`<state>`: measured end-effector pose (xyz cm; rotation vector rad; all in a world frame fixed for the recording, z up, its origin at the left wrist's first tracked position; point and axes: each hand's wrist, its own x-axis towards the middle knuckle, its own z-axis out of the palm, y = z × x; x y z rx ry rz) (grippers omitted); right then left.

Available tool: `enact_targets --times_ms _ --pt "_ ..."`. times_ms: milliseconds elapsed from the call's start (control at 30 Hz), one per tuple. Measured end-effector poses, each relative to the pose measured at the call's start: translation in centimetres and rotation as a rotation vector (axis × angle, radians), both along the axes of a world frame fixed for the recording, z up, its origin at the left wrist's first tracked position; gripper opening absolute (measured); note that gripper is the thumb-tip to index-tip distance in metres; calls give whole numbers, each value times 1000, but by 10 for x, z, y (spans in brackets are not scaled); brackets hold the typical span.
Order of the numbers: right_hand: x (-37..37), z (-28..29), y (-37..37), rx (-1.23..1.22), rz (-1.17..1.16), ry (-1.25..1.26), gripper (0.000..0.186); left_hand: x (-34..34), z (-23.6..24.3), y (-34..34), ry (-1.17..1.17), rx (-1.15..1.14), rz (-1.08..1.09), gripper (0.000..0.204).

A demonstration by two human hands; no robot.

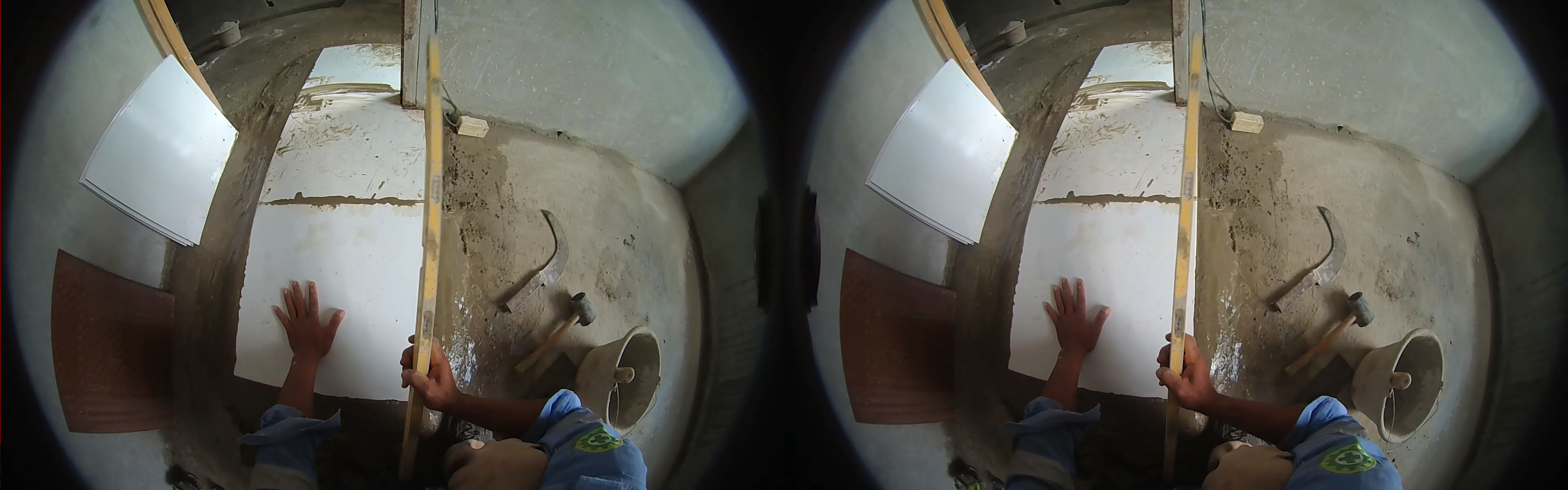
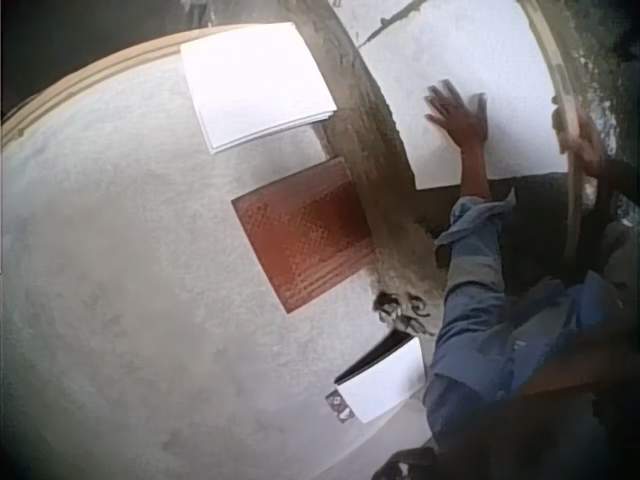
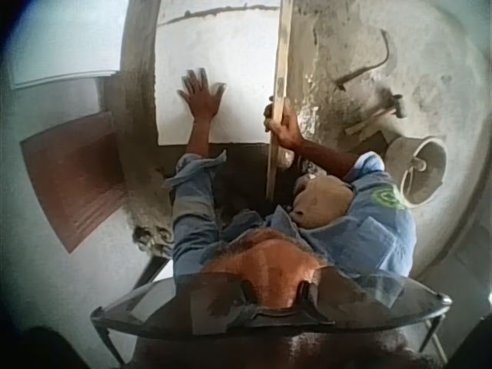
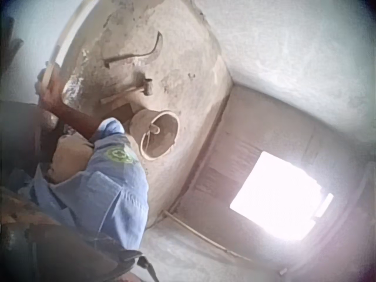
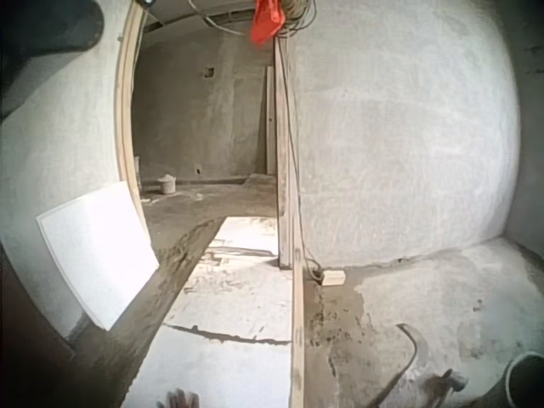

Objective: The person smooths wet cement on the floor with a trowel, places a tile over the cement, taps the tile with a rubber mallet, and aligns it using a spirit level.

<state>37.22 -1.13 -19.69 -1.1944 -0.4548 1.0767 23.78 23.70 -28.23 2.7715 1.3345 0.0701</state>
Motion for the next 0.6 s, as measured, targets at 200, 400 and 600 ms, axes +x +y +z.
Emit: enact_targets --times_ms 200,400,600 --pt "15 -15 14 -216 38 -9 43 0 -2 -1 10 -6 12 94" --pt "33 -49 25 -254 55 -49 37 -1 2 0 -5 -18 4 94" --pt "55 -61 38 -218 -84 -339 32 0 0 -1 -16 1 -6 93"
